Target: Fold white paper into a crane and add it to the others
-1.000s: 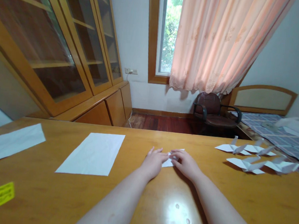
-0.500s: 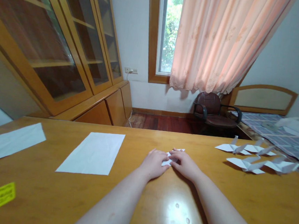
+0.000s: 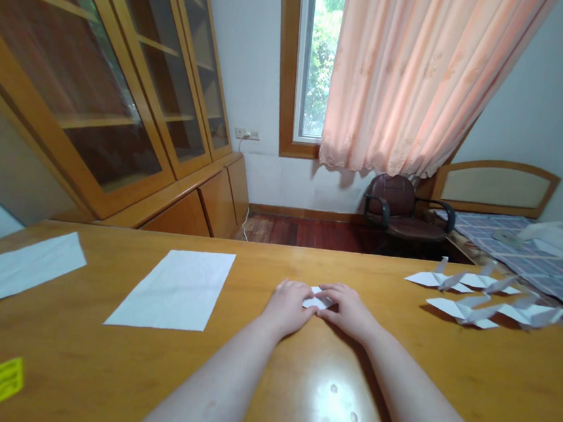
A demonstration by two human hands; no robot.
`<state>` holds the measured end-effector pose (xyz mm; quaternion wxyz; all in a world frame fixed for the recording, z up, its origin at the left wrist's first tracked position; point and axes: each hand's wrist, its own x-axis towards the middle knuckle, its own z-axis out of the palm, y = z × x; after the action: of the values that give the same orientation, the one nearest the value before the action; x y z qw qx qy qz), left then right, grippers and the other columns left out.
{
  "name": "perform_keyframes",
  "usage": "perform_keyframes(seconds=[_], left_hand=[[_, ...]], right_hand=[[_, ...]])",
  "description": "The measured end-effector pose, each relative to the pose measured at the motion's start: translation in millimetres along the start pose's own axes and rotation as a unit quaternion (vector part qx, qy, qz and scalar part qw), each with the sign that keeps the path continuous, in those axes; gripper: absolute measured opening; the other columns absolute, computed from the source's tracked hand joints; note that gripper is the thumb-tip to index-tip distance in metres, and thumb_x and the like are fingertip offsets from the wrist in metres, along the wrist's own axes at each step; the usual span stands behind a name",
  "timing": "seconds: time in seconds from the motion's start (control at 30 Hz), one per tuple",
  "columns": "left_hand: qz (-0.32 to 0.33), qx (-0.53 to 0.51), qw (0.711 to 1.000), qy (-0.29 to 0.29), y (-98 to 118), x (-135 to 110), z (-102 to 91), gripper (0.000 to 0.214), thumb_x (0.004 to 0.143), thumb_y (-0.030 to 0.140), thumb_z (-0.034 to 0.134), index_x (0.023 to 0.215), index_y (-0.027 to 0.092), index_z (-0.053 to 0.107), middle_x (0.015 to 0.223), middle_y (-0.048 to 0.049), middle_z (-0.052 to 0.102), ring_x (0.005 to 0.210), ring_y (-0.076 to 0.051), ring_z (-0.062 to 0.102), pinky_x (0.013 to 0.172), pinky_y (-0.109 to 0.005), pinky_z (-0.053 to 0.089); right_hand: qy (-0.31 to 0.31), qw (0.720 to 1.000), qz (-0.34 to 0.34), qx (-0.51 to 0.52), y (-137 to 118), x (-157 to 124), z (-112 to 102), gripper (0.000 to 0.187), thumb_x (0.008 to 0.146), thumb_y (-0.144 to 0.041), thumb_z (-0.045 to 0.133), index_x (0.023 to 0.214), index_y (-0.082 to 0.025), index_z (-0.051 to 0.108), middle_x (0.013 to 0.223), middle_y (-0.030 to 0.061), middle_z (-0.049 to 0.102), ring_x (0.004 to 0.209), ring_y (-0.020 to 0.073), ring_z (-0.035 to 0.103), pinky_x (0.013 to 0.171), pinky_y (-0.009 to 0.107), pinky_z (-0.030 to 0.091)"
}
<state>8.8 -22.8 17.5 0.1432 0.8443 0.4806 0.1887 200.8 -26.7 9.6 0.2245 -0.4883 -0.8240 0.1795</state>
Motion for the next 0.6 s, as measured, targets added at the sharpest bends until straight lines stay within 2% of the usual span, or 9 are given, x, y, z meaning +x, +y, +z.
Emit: perform_keyframes(seconds=[0.17,0.6], left_hand=[[0.015,-0.005,1.000,-0.010,2.6,-1.1,-3.1,0.037,0.079,0.054,0.055,0.098,0.024,0.064,0.099,-0.0052,0.064,0.096,-0.023,0.054,0.090,-0.037,0.038],[0.004,-0.004,1.000,-0.011,1.1,1.0,-0.9,0.041,0.078,0.058,0.054,0.094,0.022,0.063,0.098,-0.0050,0.064,0.094,-0.023,0.055,0.083,-0.034,0.041]], right_hand=[[0.012,1.000,0.000,0.005,4.3,1.4,2.0,0.035,0.075,-0.046,0.066,0.104,-0.028,0.068,0.112,0.0079,0.065,0.103,0.0249,0.057,0.092,0.040,0.040],[0.016,1.000,-0.001,0.009,6.8,2.6,3.4,0.034,0.076,-0.049,0.064,0.103,-0.028,0.069,0.111,0.0077,0.066,0.101,0.0240,0.057,0.091,0.039,0.041]])
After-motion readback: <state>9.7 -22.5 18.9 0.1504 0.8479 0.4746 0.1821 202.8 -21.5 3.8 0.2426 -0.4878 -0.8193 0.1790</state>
